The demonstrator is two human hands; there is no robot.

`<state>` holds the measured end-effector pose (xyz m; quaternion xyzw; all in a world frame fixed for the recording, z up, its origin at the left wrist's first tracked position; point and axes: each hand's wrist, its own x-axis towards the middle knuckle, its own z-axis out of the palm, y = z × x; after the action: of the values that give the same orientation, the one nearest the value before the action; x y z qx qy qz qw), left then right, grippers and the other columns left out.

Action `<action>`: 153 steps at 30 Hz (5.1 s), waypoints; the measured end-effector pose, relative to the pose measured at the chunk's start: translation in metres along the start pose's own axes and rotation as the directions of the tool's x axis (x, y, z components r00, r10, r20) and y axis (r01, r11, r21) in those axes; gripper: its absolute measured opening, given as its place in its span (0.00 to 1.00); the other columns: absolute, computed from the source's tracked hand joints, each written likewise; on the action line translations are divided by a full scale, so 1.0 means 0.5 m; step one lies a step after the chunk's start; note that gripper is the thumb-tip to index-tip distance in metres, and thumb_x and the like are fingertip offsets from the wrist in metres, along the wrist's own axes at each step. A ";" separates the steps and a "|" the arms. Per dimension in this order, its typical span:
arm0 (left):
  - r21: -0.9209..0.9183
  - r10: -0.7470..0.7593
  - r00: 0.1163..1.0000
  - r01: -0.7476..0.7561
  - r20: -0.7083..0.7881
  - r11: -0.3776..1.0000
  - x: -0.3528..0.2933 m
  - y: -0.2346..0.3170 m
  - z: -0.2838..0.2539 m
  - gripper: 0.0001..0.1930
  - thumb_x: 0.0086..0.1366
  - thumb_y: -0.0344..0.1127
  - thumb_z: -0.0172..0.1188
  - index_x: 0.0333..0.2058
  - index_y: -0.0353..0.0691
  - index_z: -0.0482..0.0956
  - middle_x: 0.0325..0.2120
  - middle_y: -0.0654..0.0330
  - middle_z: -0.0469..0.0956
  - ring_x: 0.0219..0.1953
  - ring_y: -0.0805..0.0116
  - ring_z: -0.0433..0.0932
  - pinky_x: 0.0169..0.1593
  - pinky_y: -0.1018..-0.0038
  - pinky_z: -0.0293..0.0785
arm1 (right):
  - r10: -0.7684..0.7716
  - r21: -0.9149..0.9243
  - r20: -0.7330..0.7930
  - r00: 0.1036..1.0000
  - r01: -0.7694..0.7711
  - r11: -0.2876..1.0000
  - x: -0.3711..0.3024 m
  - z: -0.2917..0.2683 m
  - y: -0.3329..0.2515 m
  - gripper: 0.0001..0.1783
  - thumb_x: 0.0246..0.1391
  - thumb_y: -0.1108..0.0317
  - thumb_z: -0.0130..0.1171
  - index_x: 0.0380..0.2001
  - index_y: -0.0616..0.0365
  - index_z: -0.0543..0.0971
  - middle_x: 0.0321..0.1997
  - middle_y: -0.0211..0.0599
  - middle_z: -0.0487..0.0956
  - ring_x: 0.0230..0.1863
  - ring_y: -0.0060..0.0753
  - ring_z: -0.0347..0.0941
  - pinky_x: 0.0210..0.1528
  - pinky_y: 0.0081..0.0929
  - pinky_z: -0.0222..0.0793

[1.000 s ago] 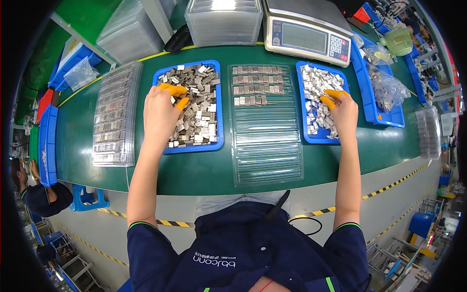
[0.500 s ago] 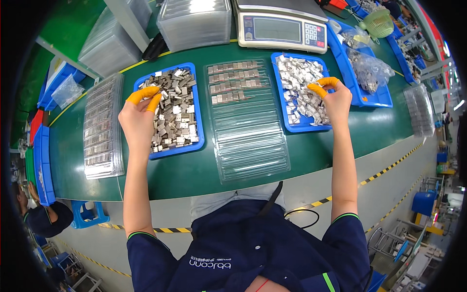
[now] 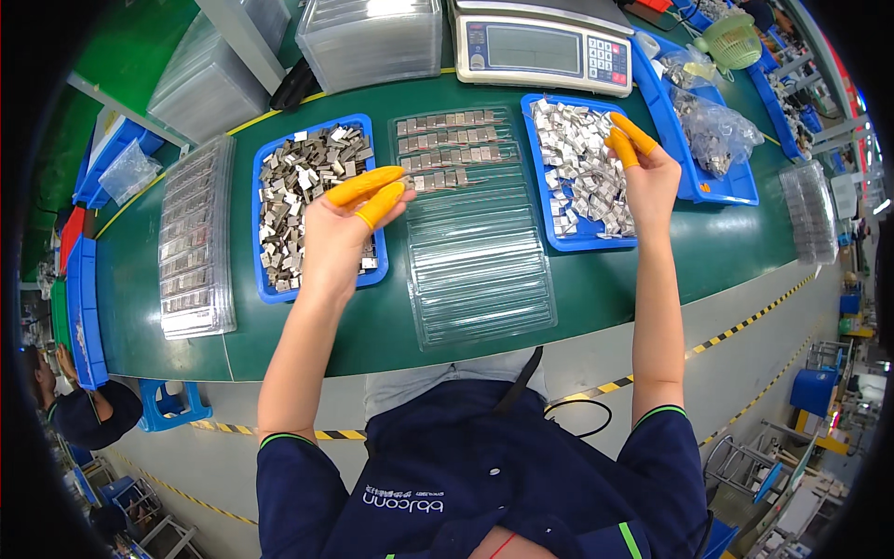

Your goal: The person sorts small metal components by hand into a plastic tray.

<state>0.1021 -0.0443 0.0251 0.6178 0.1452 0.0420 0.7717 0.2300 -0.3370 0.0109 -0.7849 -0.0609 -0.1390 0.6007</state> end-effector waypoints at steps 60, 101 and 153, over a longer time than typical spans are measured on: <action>-0.079 0.231 0.973 -0.232 -0.023 0.969 -0.007 -0.030 0.018 0.14 0.58 0.23 0.57 0.45 0.31 0.75 0.43 0.54 0.77 0.45 0.70 0.75 0.51 0.74 0.70 | -0.375 -0.343 0.418 0.828 0.526 0.778 -0.099 0.151 -0.069 0.08 0.40 0.74 0.66 0.28 0.60 0.82 0.31 0.36 0.81 0.34 0.30 0.77 0.51 0.31 0.69; 0.923 0.515 0.815 -0.368 0.265 0.108 0.074 0.005 -0.144 0.11 0.47 0.28 0.65 0.33 0.39 0.82 0.32 0.56 0.77 0.38 0.57 0.71 0.45 0.67 0.68 | -0.017 -0.530 0.149 0.989 0.094 0.843 0.009 -0.009 0.004 0.09 0.46 0.74 0.62 0.34 0.63 0.78 0.32 0.38 0.80 0.34 0.28 0.75 0.37 0.23 0.69; 0.127 0.037 0.989 -0.055 0.141 0.990 -0.018 -0.025 0.004 0.13 0.54 0.23 0.62 0.40 0.26 0.77 0.34 0.51 0.79 0.35 0.70 0.79 0.43 0.77 0.75 | -0.400 0.005 0.604 0.689 0.499 0.867 -0.130 0.171 -0.102 0.08 0.42 0.72 0.65 0.30 0.56 0.83 0.26 0.36 0.80 0.23 0.28 0.69 0.27 0.23 0.63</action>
<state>0.0926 -0.0515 0.0149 0.6717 0.0794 0.0072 0.7365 0.1672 -0.2365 0.0187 -0.7944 -0.4228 -0.0375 0.4344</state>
